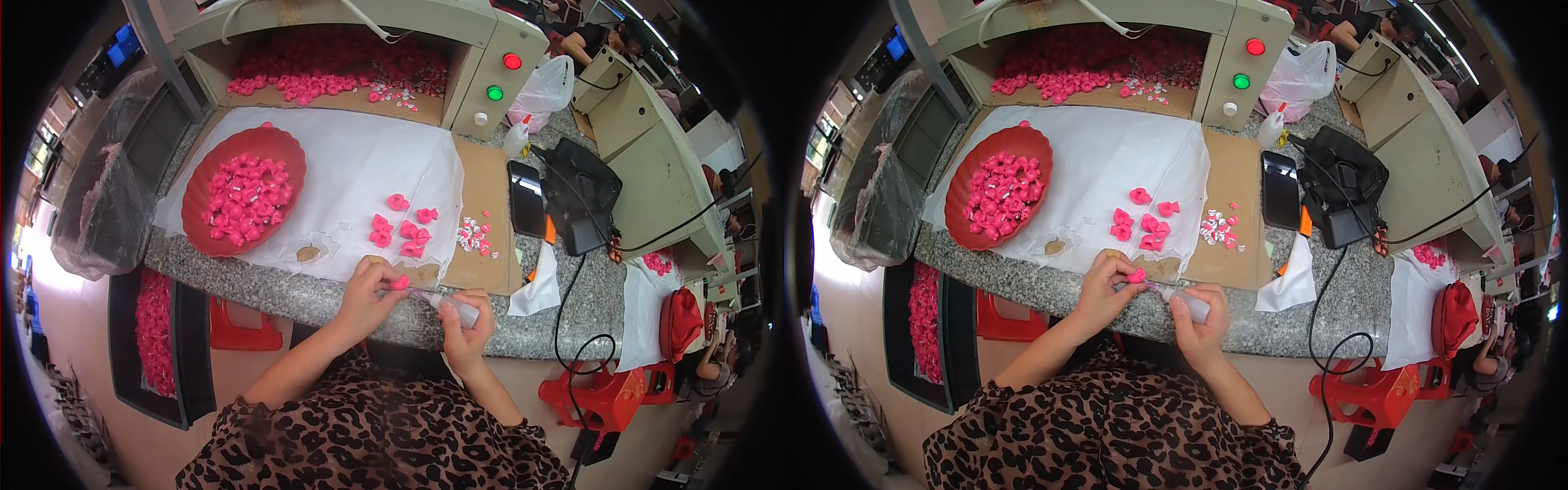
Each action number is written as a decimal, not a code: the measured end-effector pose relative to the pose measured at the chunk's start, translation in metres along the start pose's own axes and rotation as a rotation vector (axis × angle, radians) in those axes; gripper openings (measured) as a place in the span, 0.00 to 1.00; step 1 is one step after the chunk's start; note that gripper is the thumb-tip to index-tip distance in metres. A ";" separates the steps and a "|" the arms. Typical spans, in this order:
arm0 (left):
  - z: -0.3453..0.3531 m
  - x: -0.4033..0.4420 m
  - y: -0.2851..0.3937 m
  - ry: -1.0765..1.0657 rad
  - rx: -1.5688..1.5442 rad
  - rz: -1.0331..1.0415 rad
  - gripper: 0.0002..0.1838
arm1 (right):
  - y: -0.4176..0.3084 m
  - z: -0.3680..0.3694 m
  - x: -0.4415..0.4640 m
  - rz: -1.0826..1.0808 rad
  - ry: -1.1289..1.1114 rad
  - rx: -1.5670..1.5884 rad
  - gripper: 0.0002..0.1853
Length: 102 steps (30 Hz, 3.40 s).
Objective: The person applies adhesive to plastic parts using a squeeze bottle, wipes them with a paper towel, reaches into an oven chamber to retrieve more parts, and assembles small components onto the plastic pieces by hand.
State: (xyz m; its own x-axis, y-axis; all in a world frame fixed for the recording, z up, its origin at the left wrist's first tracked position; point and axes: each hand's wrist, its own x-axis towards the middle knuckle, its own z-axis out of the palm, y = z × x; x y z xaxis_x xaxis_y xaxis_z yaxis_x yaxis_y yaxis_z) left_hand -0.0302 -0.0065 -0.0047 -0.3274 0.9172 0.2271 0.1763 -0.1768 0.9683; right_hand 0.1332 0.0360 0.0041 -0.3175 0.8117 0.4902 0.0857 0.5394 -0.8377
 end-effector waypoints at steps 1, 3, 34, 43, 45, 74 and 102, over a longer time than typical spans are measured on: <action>0.000 0.000 0.001 0.001 0.001 -0.004 0.12 | 0.000 0.000 0.000 0.001 0.000 0.000 0.08; 0.000 0.000 -0.001 0.001 -0.006 -0.006 0.12 | 0.000 -0.001 0.001 0.008 0.008 0.007 0.07; -0.001 0.000 0.002 -0.071 -0.368 -0.173 0.13 | -0.009 -0.033 0.016 0.651 -0.041 0.706 0.13; 0.006 0.007 0.017 -0.251 -0.644 -0.414 0.09 | 0.035 -0.090 0.073 0.626 -0.018 0.336 0.13; 0.008 0.006 0.016 -0.287 -0.665 -0.445 0.09 | 0.042 -0.093 0.088 0.473 -0.138 -0.254 0.10; 0.015 -0.004 0.009 -0.128 -0.681 -0.408 0.11 | -0.020 0.006 0.020 0.700 0.023 0.367 0.06; 0.009 -0.005 0.010 -0.202 -0.716 -0.407 0.08 | -0.024 0.004 0.030 1.083 -0.219 0.665 0.09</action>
State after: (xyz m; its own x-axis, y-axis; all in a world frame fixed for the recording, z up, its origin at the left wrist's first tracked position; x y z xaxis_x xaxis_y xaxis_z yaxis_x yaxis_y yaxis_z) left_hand -0.0186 -0.0094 0.0033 -0.0536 0.9924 -0.1107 -0.5719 0.0603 0.8181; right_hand 0.1176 0.0461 0.0380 -0.5349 0.6753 -0.5077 -0.0681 -0.6334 -0.7708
